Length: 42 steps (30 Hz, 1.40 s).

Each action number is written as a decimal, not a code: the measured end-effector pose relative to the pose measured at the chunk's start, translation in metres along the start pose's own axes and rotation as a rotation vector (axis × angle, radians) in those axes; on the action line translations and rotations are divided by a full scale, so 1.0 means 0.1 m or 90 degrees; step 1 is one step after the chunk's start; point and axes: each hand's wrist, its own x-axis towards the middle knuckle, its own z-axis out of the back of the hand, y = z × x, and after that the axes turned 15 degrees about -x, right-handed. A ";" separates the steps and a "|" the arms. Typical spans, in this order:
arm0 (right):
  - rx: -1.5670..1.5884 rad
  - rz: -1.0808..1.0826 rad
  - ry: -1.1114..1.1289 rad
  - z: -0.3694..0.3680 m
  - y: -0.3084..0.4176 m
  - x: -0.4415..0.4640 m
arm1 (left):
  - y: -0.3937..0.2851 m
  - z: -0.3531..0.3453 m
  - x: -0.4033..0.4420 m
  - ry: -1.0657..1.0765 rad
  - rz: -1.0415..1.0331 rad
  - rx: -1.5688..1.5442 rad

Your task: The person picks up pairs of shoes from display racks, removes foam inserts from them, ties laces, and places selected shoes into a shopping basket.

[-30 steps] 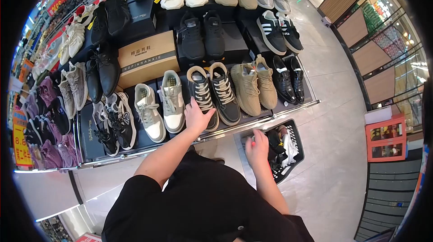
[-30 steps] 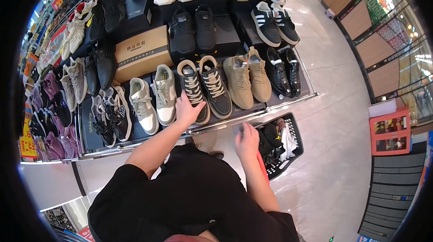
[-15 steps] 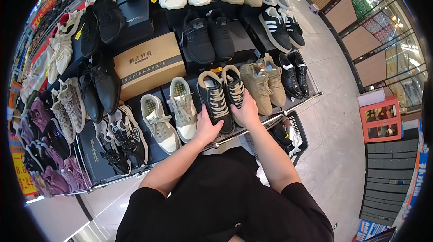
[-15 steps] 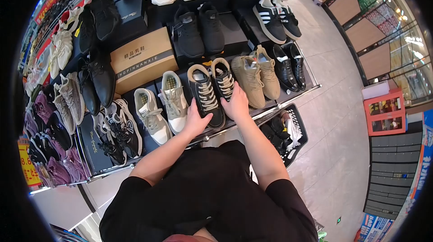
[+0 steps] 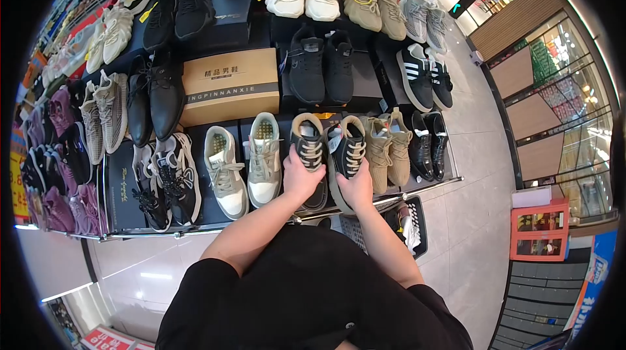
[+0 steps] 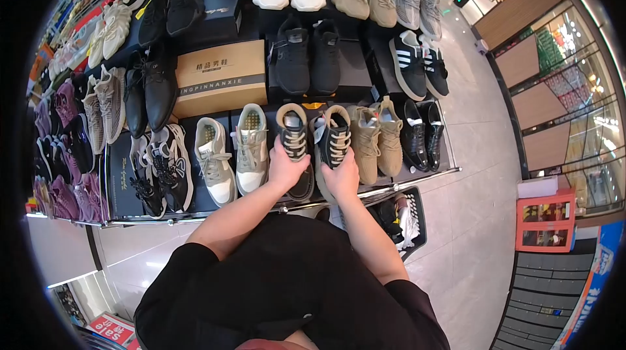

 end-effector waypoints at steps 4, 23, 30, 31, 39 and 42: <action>0.103 -0.001 0.048 0.32 -0.11 -0.09 | 0.03 0.12 -0.05 0.024 -0.117 -0.187; 0.719 -0.045 0.243 0.74 -0.47 -0.03 | -0.41 0.99 -0.46 0.160 0.065 -0.773; 0.713 0.019 0.300 0.68 0.02 -0.13 | -0.43 0.79 -0.50 0.156 0.048 -0.753; 0.696 0.037 0.314 0.71 0.00 -0.08 | -0.45 0.83 -0.49 0.178 0.043 -0.729; 0.655 0.066 0.377 0.85 -0.10 0.05 | -0.44 0.80 -0.53 0.183 0.032 -0.706; 0.712 0.058 0.364 0.90 -0.09 0.05 | -0.45 0.80 -0.52 0.167 0.022 -0.689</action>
